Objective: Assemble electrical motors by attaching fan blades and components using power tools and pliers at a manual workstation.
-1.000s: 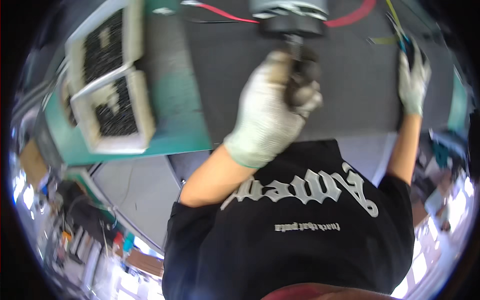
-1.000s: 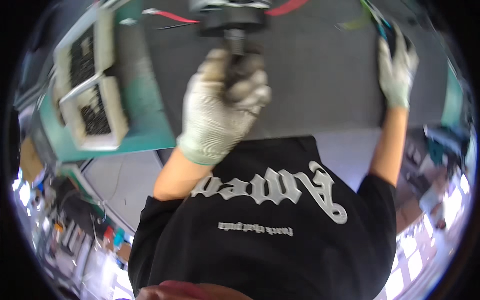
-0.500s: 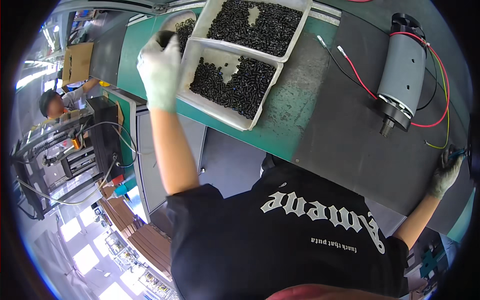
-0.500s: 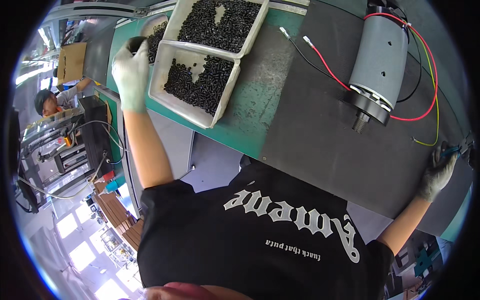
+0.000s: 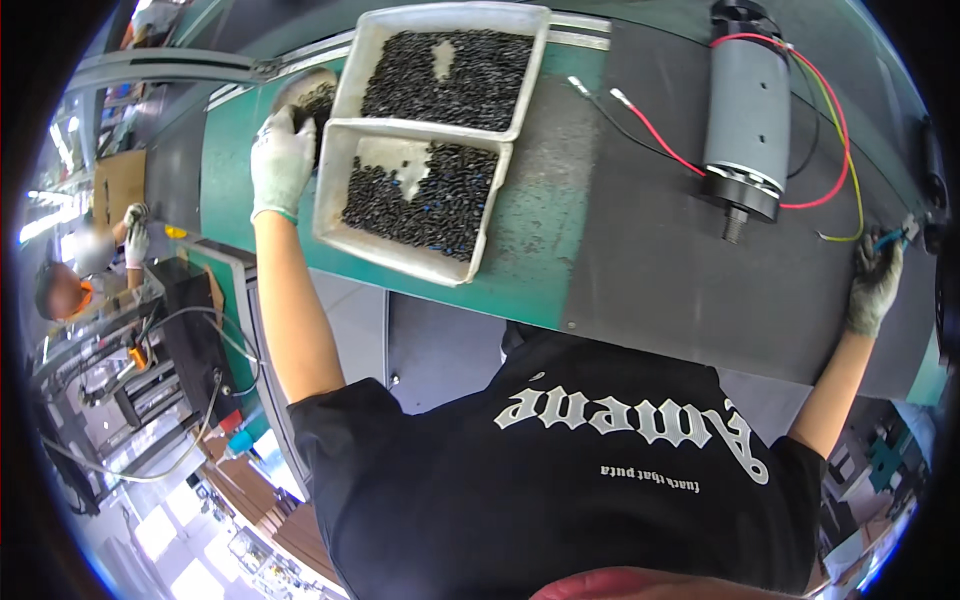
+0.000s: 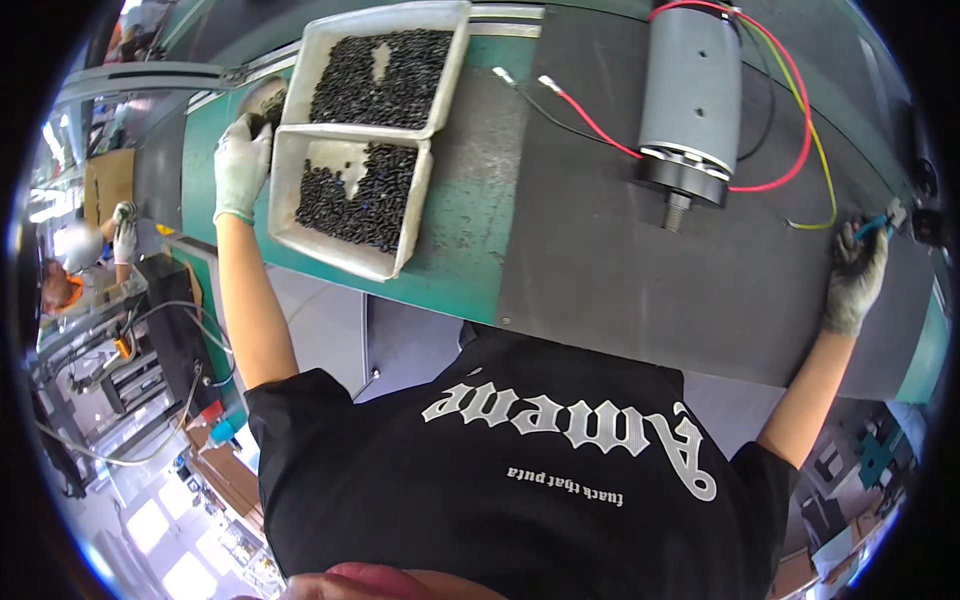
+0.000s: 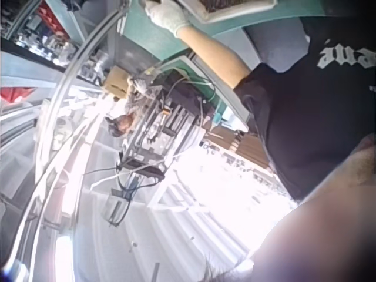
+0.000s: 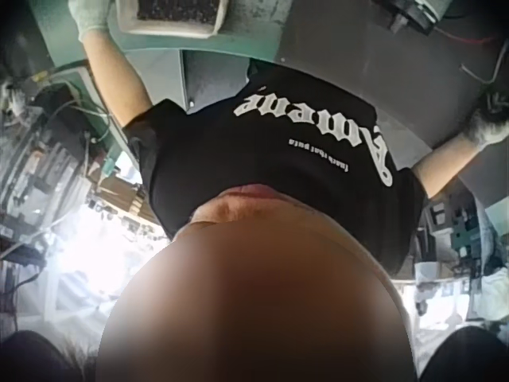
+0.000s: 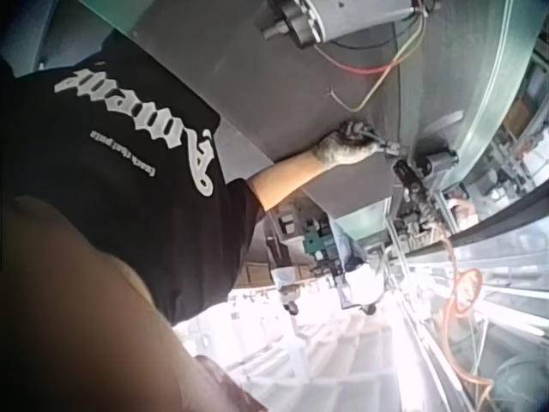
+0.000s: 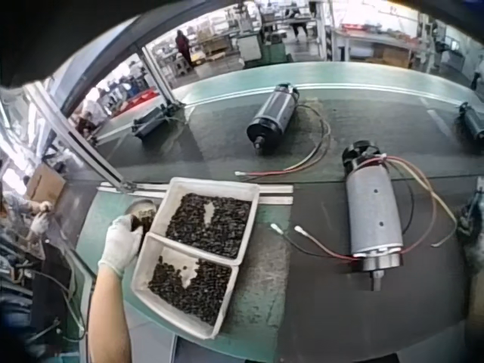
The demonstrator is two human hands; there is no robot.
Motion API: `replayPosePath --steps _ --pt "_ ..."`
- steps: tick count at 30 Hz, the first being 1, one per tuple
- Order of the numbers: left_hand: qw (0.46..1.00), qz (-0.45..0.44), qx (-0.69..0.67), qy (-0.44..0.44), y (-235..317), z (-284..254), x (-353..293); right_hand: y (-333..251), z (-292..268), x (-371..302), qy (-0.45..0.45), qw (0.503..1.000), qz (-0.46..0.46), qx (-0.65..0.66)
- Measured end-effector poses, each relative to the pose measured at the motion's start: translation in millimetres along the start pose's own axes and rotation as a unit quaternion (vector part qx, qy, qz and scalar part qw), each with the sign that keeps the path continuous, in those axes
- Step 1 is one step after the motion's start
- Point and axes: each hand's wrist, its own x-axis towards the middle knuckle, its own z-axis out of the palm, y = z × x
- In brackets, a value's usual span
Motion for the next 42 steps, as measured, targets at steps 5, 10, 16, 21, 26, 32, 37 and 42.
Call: replayPosePath --steps 5,10,16,21,26,32,37,42 --pt "1.0 -0.024 0.011 -0.009 -7.8 9.2 -0.7 0.5 16.1 -13.9 -0.066 0.998 -0.016 -0.013" --pt "0.962 -0.137 -0.235 -0.005 -25.5 5.1 3.5 -2.7 25.4 -22.6 -0.069 0.997 -0.025 -0.023" --pt "0.954 -0.136 -0.266 0.016 -60.2 10.4 -7.2 0.0 45.3 -36.0 -0.064 0.994 -0.065 -0.064" --pt "0.997 -0.004 -0.077 0.03 -14.6 -4.2 -4.8 3.7 30.6 -27.0 -0.045 0.995 -0.063 -0.063" --pt "1.0 0.009 0.011 0.025 -20.5 7.0 6.3 4.8 31.1 -28.4 -0.063 0.994 -0.064 -0.064" --pt "0.998 -0.005 0.066 -0.012 -27.7 17.8 11.2 4.7 38.8 -35.2 -0.057 0.993 -0.078 -0.062" --pt "0.999 -0.029 0.021 -0.03 -35.1 19.1 17.3 3.6 43.2 -38.0 -0.078 0.992 -0.078 -0.066" --pt "0.995 0.034 0.073 -0.055 -43.3 18.6 25.6 4.3 42.4 -36.5 -0.068 0.993 -0.08 -0.059"
